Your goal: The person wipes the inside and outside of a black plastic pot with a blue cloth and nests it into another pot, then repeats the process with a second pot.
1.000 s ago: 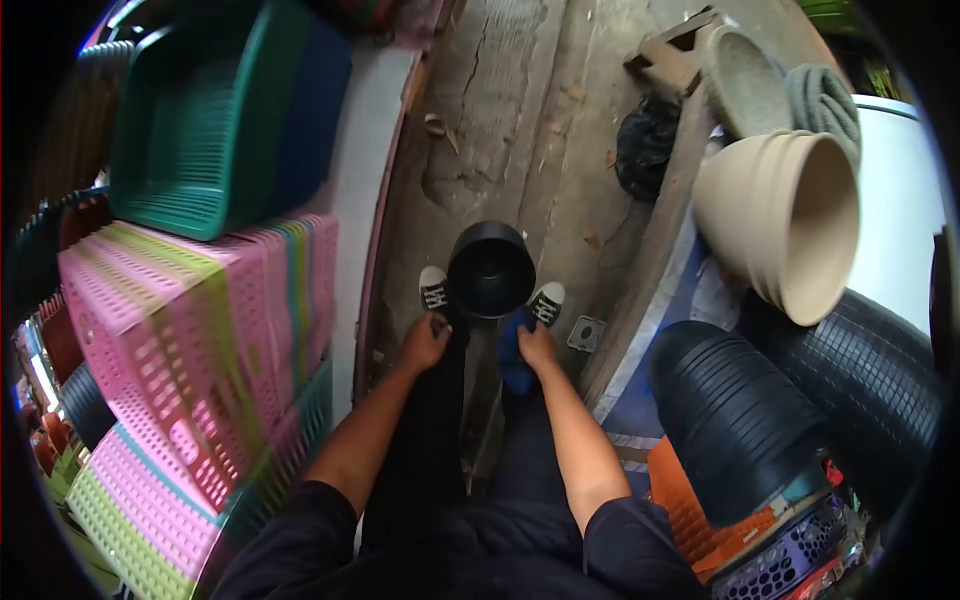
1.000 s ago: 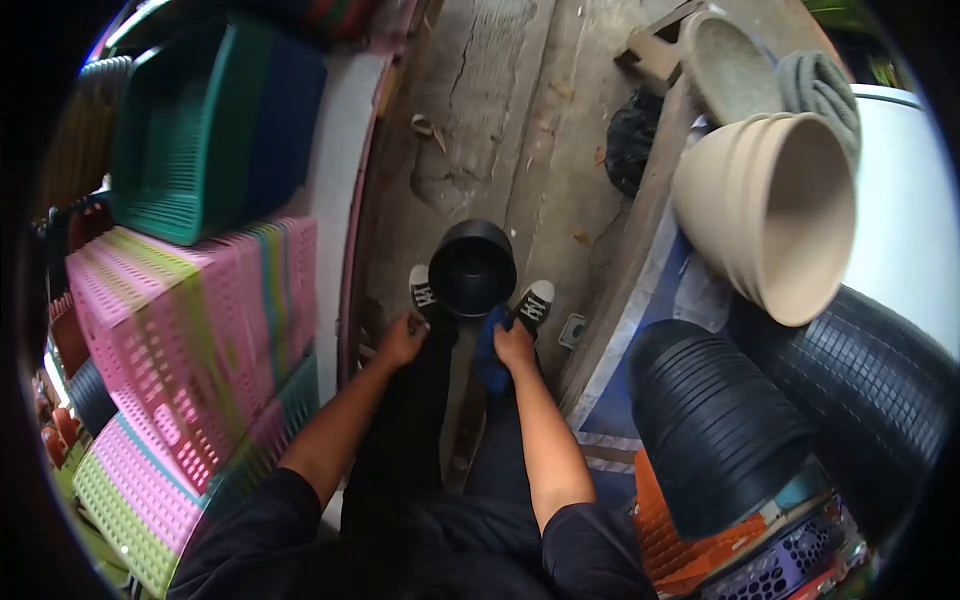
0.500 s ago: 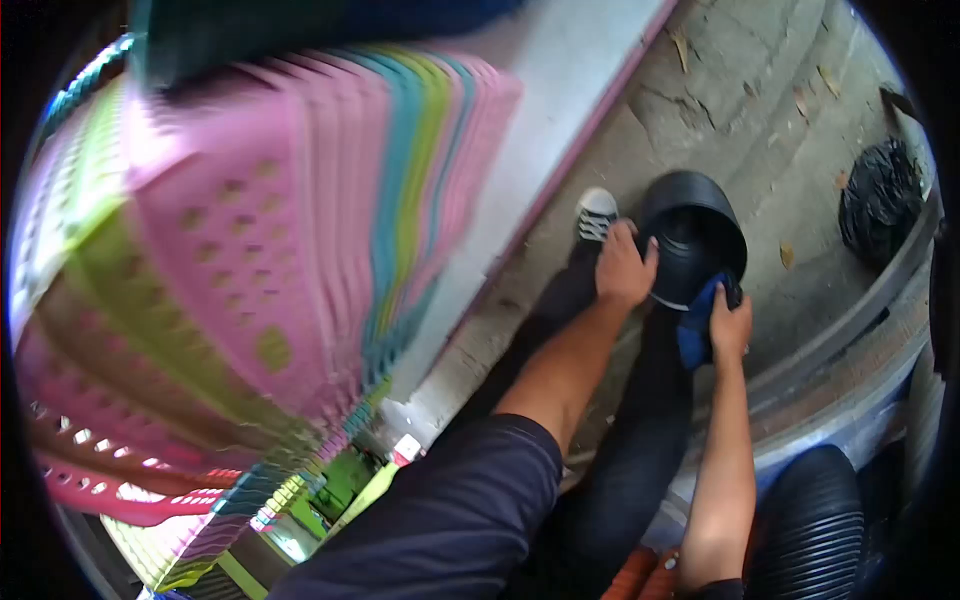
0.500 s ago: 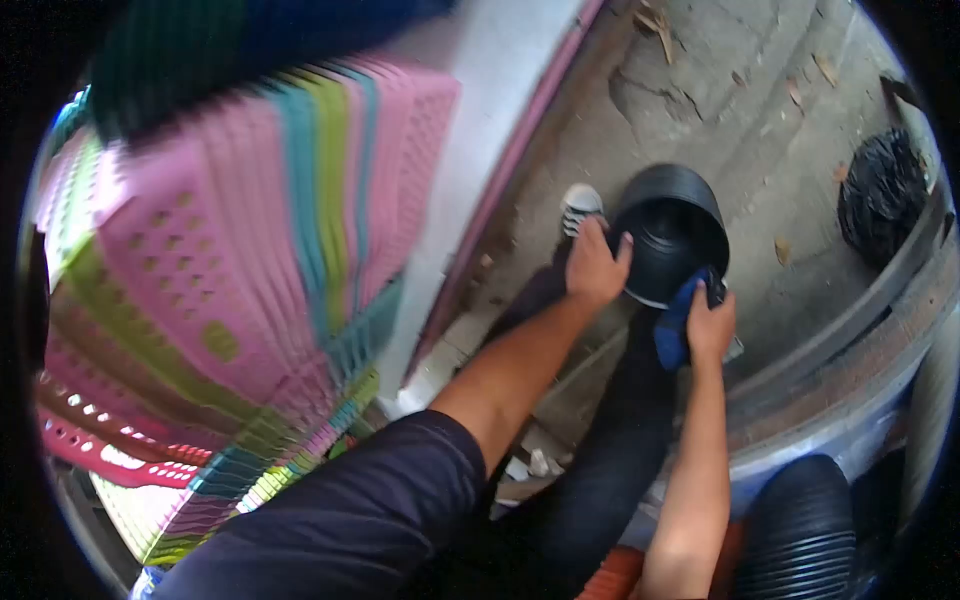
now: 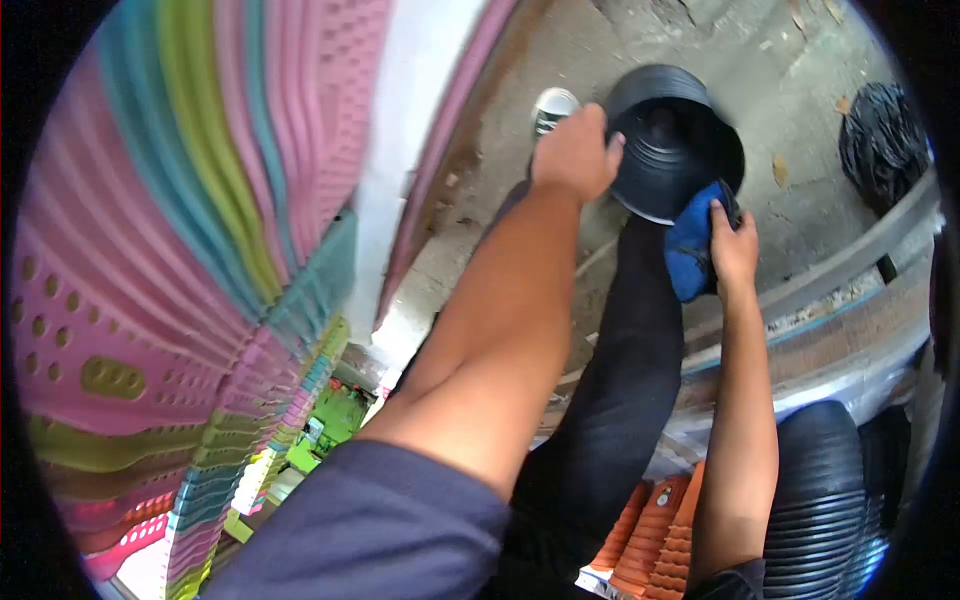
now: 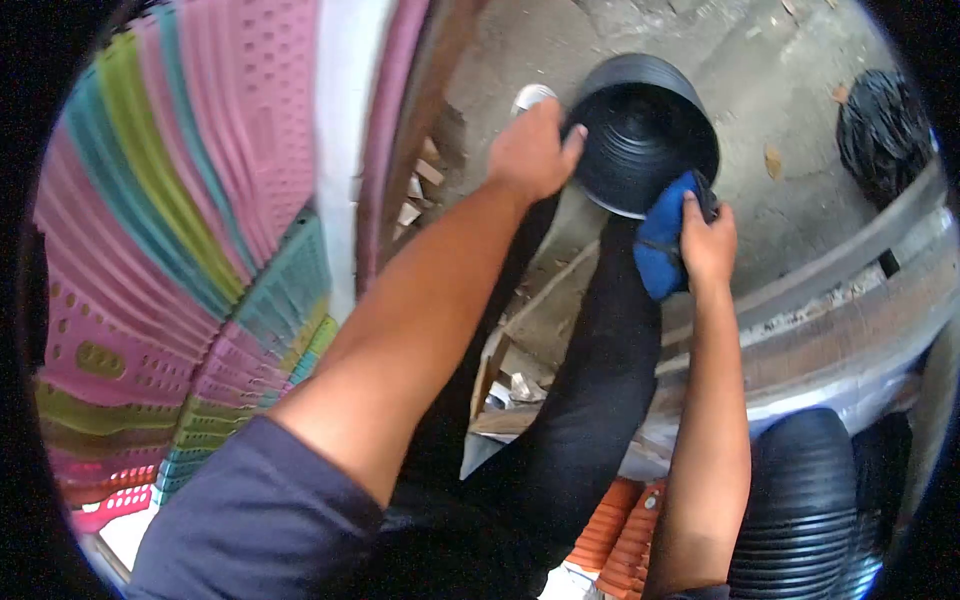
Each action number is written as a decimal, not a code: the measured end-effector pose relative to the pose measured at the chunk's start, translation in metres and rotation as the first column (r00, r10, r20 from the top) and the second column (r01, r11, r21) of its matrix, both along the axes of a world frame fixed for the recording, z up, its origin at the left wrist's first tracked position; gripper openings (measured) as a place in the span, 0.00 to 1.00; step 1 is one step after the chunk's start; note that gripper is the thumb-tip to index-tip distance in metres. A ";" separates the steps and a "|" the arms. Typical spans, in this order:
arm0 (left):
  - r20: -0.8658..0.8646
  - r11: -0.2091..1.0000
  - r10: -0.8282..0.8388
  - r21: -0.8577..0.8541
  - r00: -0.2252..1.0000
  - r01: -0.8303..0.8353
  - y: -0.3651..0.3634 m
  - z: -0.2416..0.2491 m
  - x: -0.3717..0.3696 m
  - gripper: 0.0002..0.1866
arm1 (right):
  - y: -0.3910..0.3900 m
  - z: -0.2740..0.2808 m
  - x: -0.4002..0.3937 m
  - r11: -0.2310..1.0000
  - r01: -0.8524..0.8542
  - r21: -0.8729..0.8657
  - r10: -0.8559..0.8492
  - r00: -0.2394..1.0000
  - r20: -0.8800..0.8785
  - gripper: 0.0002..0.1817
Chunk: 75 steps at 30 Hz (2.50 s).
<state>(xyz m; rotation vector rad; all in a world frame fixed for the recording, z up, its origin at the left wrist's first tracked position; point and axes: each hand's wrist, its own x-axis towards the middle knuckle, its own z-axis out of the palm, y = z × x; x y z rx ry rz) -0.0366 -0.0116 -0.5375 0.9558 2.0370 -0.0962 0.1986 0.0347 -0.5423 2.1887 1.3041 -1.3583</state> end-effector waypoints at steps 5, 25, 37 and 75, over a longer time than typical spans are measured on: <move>-0.085 0.980 0.197 0.055 0.977 -0.193 -0.008 -0.007 0.023 0.18 | -0.008 -0.018 0.007 0.997 0.080 0.018 -0.079 0.996 -0.037 0.27; -0.069 0.953 0.250 0.195 0.966 -0.233 0.005 -0.005 0.009 0.11 | -0.026 -0.021 -0.003 0.994 0.071 0.081 -0.068 0.997 -0.038 0.19; -0.007 0.965 0.231 0.132 0.973 -0.228 0.014 -0.005 0.001 0.15 | -0.044 -0.002 -0.015 0.951 0.191 0.243 -0.182 0.981 -0.061 0.15; 0.677 0.770 0.467 0.004 0.568 -0.638 -0.014 0.034 -0.001 0.20 | -0.007 0.100 0.001 0.885 0.361 0.295 -0.296 0.924 -0.243 0.17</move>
